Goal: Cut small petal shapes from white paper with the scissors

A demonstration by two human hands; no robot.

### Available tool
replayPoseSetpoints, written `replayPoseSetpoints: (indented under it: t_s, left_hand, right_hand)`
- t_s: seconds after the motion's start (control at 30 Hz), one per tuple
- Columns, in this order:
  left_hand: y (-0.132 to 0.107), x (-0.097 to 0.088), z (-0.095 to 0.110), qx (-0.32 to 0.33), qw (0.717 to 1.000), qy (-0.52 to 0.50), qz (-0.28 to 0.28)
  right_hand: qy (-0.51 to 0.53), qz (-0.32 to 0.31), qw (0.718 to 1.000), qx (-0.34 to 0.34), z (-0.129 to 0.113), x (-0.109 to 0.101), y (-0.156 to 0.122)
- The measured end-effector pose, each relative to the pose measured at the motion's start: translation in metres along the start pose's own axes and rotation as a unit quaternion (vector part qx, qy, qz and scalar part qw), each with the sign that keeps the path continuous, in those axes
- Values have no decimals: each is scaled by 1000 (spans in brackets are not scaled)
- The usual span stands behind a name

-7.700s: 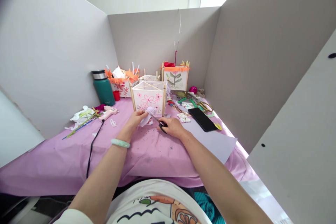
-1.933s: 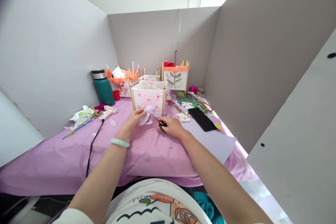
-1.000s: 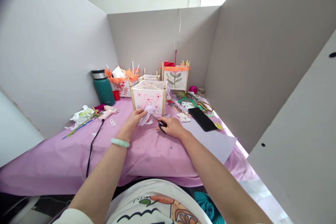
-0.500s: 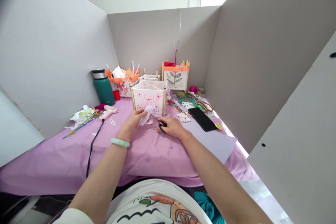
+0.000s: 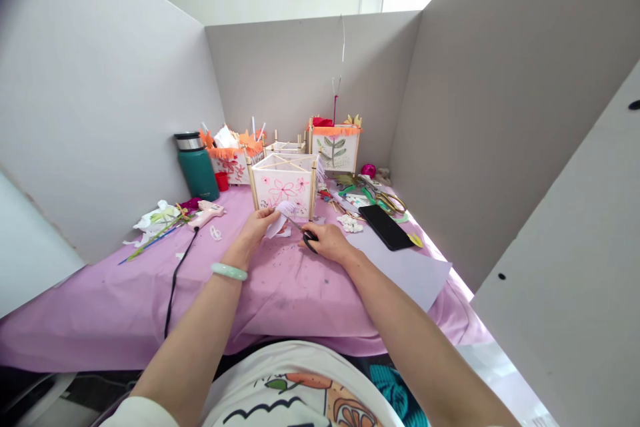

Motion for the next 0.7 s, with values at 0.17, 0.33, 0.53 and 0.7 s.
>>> replayPoseSetpoints:
  t_s: [0.17, 0.33, 0.53, 0.7]
  left_hand:
    - [1, -1, -1, -3, 1000, 1, 8]
    - [3, -3, -3, -3, 1000, -5, 12]
    - [5, -4, -4, 2, 1000, -2, 7]
    - [5, -3, -5, -3, 1000, 0, 0]
  right_hand:
    - [0, 5, 1000, -5, 0, -1, 0]
    - [3, 6, 1000, 0, 0, -1, 0]
    - [6, 7, 1000, 1, 1, 0, -1]
    - [8, 9, 1000, 4, 1, -1, -1]
Point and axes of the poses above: each hand's wrist, its own y-axis towards the middle knuckle, its own x-axis out of the palm, z = x × y, the point moved 7 cm from there along y, towards the middle knuckle, and after that the axes turned 4 degrees about -y, right-handed, at the moved point
